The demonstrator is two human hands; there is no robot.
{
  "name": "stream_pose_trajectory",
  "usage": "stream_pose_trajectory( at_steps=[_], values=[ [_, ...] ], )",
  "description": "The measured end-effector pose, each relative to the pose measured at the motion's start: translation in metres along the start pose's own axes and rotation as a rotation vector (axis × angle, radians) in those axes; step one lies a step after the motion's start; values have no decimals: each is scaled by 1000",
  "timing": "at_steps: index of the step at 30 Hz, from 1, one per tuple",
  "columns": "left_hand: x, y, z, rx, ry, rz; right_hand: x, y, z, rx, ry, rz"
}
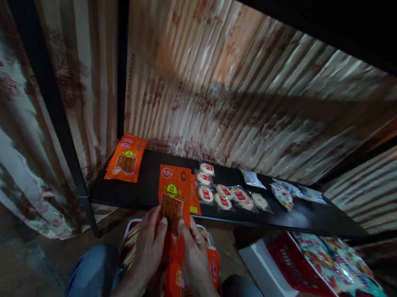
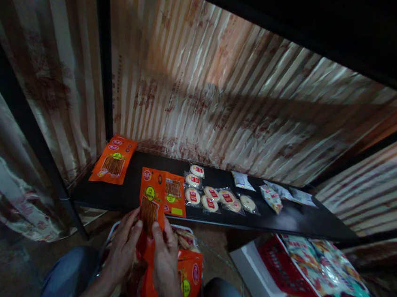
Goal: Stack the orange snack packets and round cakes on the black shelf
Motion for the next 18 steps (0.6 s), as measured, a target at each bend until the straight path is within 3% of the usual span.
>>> stream_pose_trajectory(
  at_steps=[7, 18],
  values=[
    [-6, -1, 12, -470, 128, -66, -4, -27, -8, -240, 215, -147],
    [-6, 1, -7, -890, 389, 33, -18, -47, -12, -501, 466, -171]
  ],
)
Point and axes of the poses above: each hand's wrist, its own x-axis towards the middle knuckle, its own y-axis out of the back of the hand, z = x × y, the point moved 5 cm from there along x, towards the middle knuckle, and after that the axes turned 5 degrees about -y, right-handed, at the moved point
